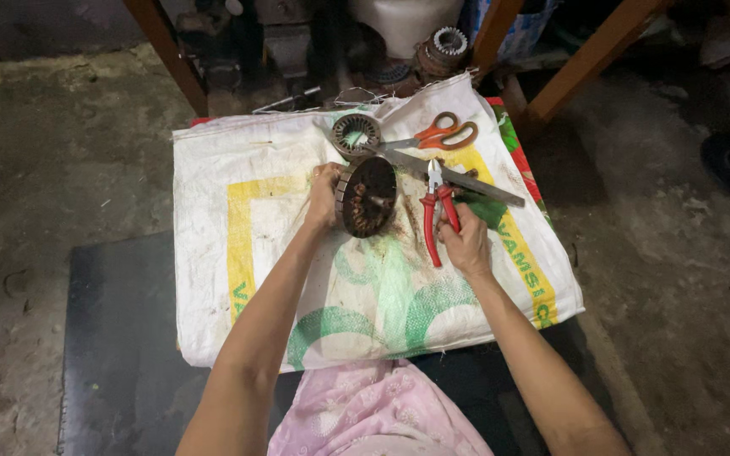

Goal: The person cleans a circular metal motor component, likely a stator, using a file and pliers. They scrape the surface to remove debris and use the pliers to pull out stuck material from the slots. The person also uses a knife to scrape the component and a pair of scissors to cut away debris.

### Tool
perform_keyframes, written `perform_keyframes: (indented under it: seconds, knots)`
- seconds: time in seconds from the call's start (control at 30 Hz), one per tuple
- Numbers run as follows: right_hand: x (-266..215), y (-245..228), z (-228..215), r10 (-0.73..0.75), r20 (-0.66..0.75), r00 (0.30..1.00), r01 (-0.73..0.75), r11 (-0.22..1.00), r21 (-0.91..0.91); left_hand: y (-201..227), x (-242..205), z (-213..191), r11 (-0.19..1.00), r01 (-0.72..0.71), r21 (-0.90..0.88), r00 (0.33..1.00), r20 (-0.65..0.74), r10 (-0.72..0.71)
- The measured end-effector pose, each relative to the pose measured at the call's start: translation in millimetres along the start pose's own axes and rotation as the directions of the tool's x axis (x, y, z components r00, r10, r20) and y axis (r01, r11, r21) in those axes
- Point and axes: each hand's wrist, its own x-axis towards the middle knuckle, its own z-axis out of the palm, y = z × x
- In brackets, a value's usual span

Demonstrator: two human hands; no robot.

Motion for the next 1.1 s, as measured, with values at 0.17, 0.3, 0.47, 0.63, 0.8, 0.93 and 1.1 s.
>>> perform_keyframes:
  seconds: [0.17, 0.3, 0.47, 0.63, 0.8, 0.93, 1.1]
  knots:
    - [-1.3, 1.5, -0.7, -0.009, 0.007, 1.000, 0.009, 1.000, 0.015, 1.5, 0.8, 4.6, 1.000, -0.022, -0.016, 0.999, -0.036, 0.022]
    - [-0.6, -1.5, 0.2, 0.014, 0.002, 1.000, -0.014, 1.000, -0.024, 24.8, -9.0, 11.1, 0.954, -0.168, 0.248, 0.985, -0.005, 0.175]
    - [-1.9, -6.9, -1.0, -0.031, 0.009, 0.999, 0.031, 0.999, -0.016, 80.0, -41.4, 2.6, 0.292, -0.528, 0.798, 0.806, 0.362, 0.468]
    - [-1.0, -5.6, -3.8, -0.013, 0.001, 1.000, 0.013, 0.997, -0.078, 101.1, -115.1, 37.8, 0.971, 0.042, 0.234, 0.940, -0.340, 0.041]
    - [0.8, 7.6, -2.6, 0.010, 0.031, 0.999, -0.012, 0.998, 0.064, 112.8, -153.4, 54.4, 0.834, -0.305, 0.460, 0.939, -0.004, 0.345]
    - [3.4, 22.6, -6.8, 0.035, 0.053, 0.998, -0.046, 0.977, 0.207, 112.6, -145.3, 64.0, 0.848, -0.312, 0.429, 0.945, 0.048, 0.323]
    - [6.7, 47.3, -14.2, 0.066, 0.106, 0.992, -0.097, 0.942, 0.321, 107.7, -132.8, 54.3, 0.972, -0.029, 0.232, 0.996, 0.086, 0.009]
